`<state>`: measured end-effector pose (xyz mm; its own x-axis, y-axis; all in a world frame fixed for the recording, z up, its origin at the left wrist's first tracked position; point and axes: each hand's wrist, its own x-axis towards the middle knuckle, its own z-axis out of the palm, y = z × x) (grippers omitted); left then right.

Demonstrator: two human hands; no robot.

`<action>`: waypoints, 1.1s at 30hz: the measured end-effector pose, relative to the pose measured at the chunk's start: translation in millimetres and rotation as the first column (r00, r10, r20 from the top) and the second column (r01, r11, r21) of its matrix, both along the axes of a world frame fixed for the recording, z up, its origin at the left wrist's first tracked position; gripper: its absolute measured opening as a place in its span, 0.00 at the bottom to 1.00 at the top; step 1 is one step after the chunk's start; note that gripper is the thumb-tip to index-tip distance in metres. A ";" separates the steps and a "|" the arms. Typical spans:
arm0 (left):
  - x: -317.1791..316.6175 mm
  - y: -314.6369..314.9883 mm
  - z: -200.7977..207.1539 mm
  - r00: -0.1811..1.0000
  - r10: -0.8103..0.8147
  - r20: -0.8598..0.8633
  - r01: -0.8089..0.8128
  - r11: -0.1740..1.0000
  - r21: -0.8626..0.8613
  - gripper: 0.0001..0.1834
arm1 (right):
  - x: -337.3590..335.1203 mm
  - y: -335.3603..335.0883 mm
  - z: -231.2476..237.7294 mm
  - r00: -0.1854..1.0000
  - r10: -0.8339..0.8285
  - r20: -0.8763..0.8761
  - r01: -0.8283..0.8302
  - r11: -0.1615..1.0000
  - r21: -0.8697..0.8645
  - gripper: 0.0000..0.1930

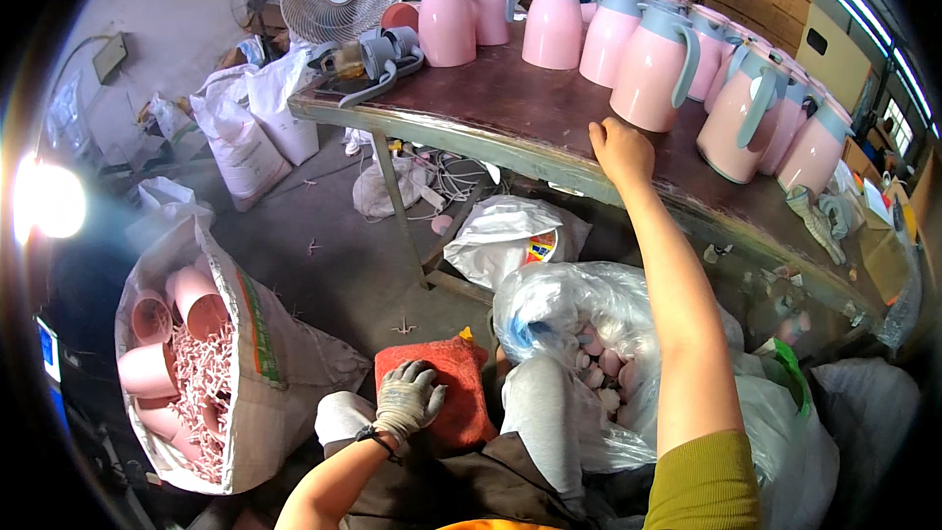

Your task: The person assembles pink thermos bottles by hand, inserting internal glass liners into plastic housings and screwing on blue lids.

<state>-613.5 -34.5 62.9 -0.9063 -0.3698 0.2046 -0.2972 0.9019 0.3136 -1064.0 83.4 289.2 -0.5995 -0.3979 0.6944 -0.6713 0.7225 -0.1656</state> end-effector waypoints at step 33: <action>27.4 -11.8 8.4 0.973 0.032 -0.230 -0.027 0.999 0.022 0.19 | 15.7 -31.0 0.7 0.984 0.114 -0.137 -0.121 0.992 -0.041 0.19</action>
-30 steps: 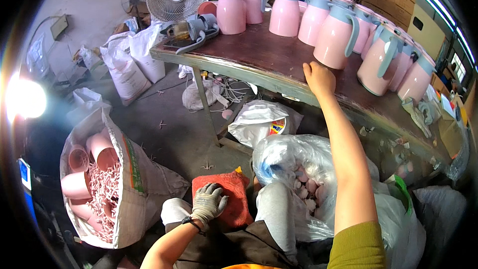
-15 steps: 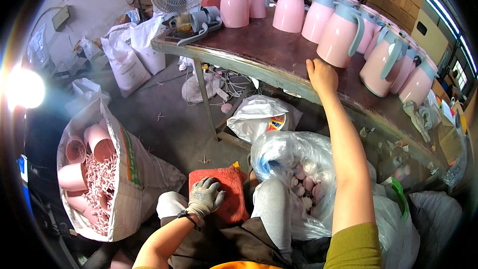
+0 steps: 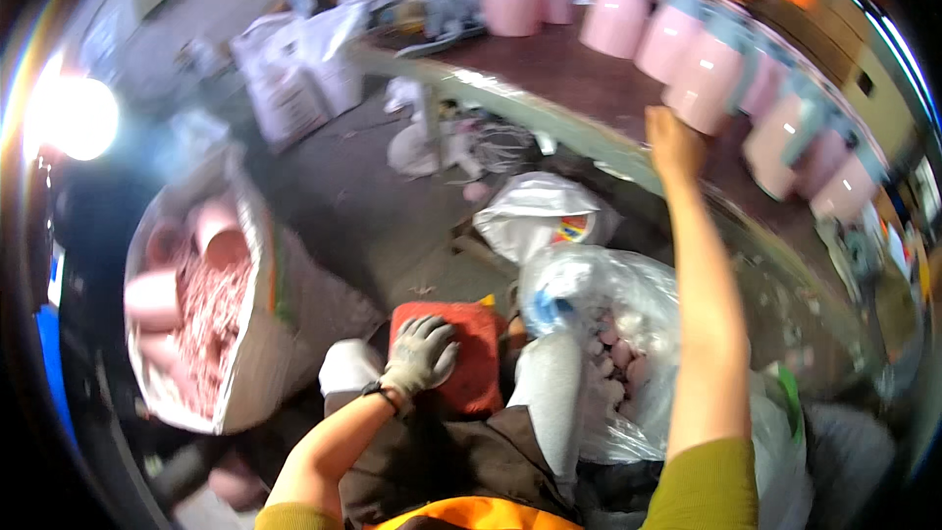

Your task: The person assembles pink thermos bottles by hand, inserting internal glass liners into plastic housings and screwing on blue lids.

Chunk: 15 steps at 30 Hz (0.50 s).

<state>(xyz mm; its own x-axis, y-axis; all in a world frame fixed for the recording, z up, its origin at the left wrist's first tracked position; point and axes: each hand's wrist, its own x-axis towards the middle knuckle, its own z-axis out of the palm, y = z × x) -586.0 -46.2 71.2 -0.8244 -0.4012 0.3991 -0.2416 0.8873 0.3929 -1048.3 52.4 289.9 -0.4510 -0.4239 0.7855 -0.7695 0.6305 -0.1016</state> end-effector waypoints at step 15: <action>502.0 69.3 -46.6 -0.012 0.935 0.354 -0.993 0.030 -0.113 0.15 | 124.1 67.6 -220.0 0.491 0.499 0.714 -0.533 0.820 -0.207 0.15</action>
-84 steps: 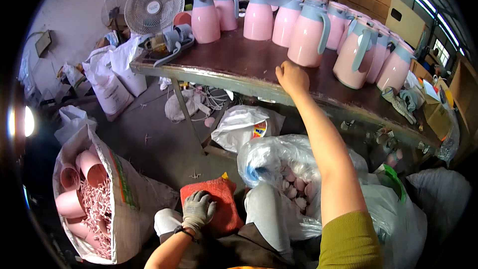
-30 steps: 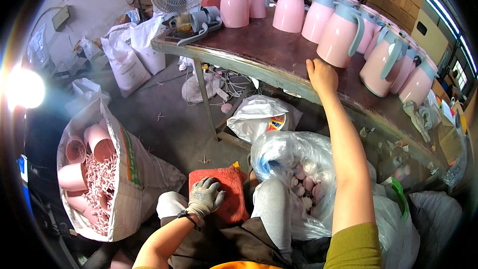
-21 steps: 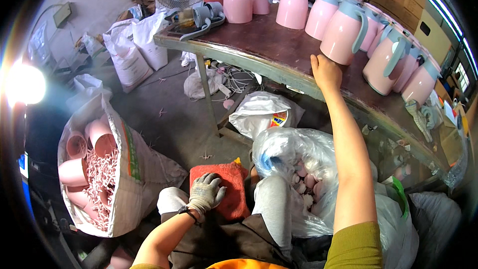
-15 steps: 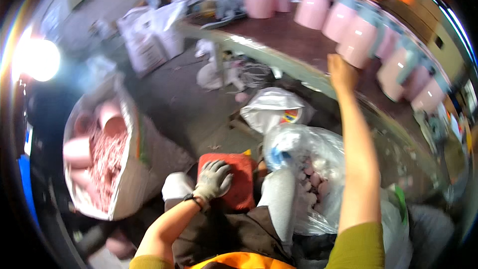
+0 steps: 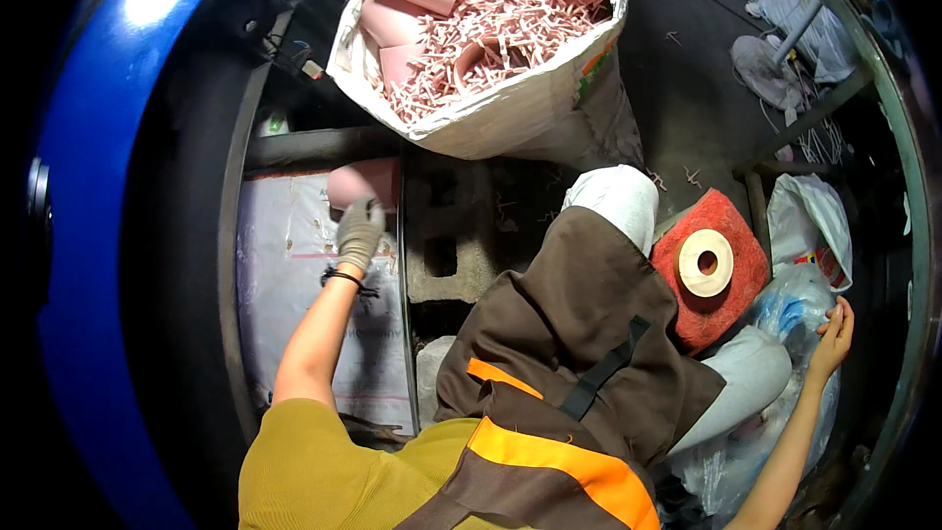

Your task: The person assembles pink thermos bottles by hand, inserting internal glass liners into plastic housings and screwing on blue lids.

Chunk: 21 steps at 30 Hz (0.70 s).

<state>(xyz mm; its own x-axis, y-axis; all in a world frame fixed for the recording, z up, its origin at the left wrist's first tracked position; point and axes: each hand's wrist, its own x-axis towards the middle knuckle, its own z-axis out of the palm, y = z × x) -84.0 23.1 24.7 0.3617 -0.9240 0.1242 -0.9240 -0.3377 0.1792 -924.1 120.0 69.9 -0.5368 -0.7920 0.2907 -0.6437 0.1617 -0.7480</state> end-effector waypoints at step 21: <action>33.7 -49.6 93.6 0.979 -0.190 0.071 0.198 0.972 -0.127 0.25 | 231.9 -16.2 59.9 0.877 0.270 0.397 -0.327 0.941 0.083 0.11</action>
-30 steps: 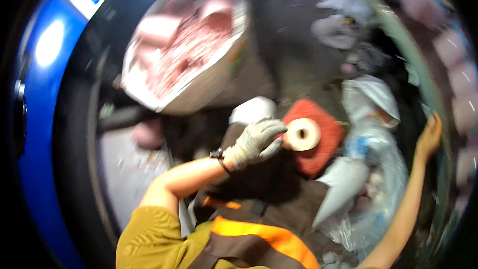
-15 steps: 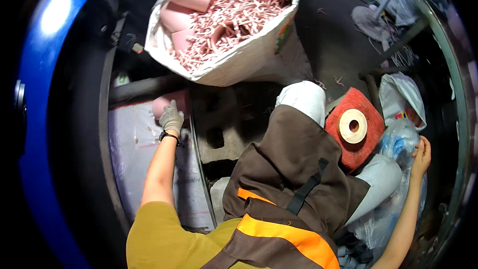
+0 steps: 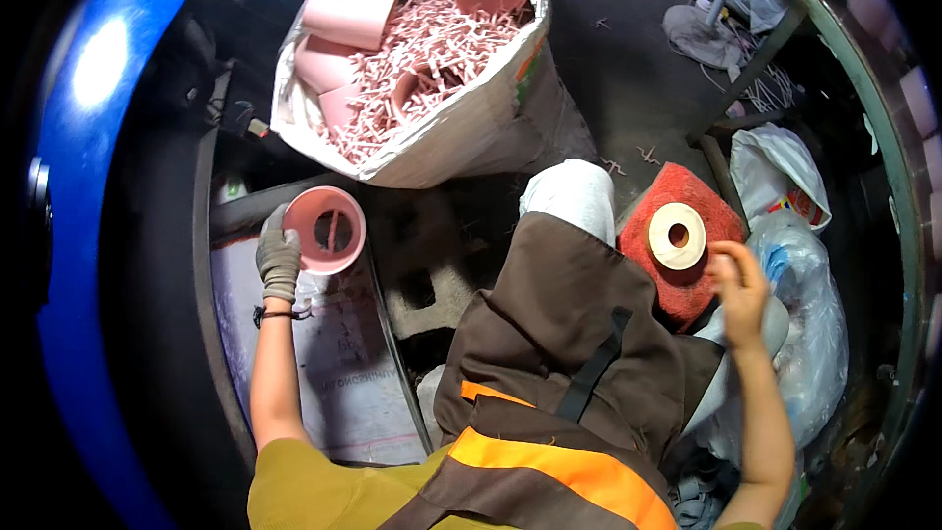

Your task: The person assembles pink thermos bottles by hand, inserting internal glass liners into plastic housings and screwing on blue lids.

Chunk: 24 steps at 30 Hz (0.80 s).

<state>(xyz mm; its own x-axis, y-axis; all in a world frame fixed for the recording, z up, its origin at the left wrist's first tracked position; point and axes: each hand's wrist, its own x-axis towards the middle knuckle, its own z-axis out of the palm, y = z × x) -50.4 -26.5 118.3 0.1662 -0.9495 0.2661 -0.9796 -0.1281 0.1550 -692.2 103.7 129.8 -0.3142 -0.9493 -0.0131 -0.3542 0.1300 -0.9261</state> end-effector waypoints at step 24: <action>-412.0 16.4 121.6 0.058 -0.988 -0.146 0.987 0.078 -0.138 0.17 | 14.2 95.0 97.4 0.683 0.053 -0.728 -0.428 0.837 -0.340 0.21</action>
